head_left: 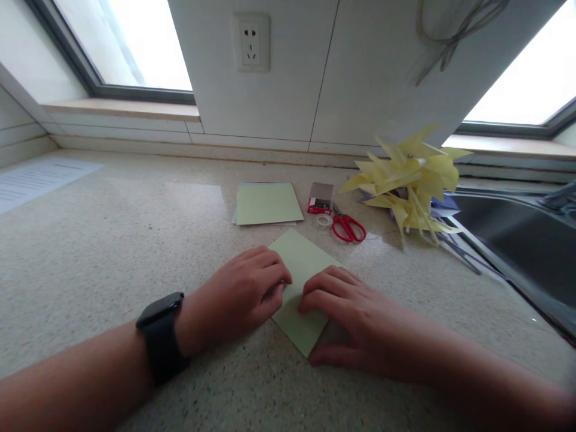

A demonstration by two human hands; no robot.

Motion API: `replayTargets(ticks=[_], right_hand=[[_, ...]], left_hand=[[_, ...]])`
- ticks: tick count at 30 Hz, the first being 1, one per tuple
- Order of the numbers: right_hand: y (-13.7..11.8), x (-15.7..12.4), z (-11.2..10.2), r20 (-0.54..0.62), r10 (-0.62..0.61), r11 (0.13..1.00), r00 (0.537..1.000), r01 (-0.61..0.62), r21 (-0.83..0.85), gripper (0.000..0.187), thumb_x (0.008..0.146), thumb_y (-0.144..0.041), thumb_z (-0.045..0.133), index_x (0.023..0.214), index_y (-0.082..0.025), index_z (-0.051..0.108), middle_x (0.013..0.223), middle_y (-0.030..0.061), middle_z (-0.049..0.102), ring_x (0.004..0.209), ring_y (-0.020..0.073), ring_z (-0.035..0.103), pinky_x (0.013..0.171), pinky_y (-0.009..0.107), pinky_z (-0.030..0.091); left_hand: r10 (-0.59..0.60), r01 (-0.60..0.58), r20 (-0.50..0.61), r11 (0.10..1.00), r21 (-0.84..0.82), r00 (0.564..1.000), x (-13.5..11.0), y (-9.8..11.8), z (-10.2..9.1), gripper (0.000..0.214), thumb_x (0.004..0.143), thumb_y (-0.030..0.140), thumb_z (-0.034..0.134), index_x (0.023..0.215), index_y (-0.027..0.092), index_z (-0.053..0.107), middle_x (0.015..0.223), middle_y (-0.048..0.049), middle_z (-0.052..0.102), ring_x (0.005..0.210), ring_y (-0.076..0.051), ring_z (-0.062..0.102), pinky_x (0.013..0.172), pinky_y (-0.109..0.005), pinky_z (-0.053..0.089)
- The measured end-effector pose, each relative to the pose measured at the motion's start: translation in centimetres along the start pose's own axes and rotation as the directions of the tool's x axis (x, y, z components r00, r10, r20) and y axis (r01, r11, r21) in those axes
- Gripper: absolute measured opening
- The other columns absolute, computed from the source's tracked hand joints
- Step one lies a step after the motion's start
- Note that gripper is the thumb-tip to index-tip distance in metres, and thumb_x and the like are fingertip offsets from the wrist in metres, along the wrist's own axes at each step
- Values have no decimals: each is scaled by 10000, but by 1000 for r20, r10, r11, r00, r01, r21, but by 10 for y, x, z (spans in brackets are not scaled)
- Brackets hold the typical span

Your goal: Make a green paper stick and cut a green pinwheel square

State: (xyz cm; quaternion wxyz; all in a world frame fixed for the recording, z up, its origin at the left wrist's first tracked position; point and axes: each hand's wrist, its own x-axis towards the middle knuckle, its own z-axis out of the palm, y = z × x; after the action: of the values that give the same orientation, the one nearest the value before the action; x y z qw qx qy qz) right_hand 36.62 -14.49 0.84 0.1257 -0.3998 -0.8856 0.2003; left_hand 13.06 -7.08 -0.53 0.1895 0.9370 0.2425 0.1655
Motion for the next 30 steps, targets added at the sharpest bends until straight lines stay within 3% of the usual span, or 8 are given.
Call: replayTargets(ticks=[13, 22, 27, 30], right_hand=[[8, 6, -3, -16, -52, 998, 999, 52, 42, 265, 937, -436, 665, 1097, -225, 659, 1126, 81, 644, 1065, 246, 546, 963, 407, 443], [14, 8, -4, -61, -80, 995, 995, 83, 48, 264, 908, -399, 707, 1096, -216, 683, 1121, 80, 653, 1079, 232, 564, 989, 409, 444], [12, 9, -1, -95, -92, 995, 991, 96, 34, 234, 877, -366, 739, 1053, -219, 695, 1111, 76, 660, 1084, 224, 574, 999, 408, 443], [6, 8, 2, -98, -102, 995, 990, 103, 2, 151, 892, -327, 720, 992, -215, 705, 1091, 67, 665, 1063, 216, 577, 991, 406, 435]], left_hand=[[7, -7, 4, 998, -66, 1000, -5, -3, -5, 166, 951, 131, 530, 1044, 177, 660, 1022, -69, 650, 1000, -222, 576, 939, -394, 469], [94, -88, 79, 992, -86, 992, -22, -9, -17, 325, 929, 117, 549, 1222, 227, 637, 1237, -95, 619, 1180, -236, 559, 1051, -422, 462], [116, -116, 63, 993, -14, 991, -27, -12, -16, 309, 950, 143, 527, 1237, 205, 624, 1280, -106, 620, 1226, -238, 558, 1089, -434, 445], [51, -52, 18, 996, 67, 999, -29, -4, -10, 288, 961, 174, 529, 1230, 192, 629, 1282, -106, 635, 1247, -251, 556, 1109, -464, 426]])
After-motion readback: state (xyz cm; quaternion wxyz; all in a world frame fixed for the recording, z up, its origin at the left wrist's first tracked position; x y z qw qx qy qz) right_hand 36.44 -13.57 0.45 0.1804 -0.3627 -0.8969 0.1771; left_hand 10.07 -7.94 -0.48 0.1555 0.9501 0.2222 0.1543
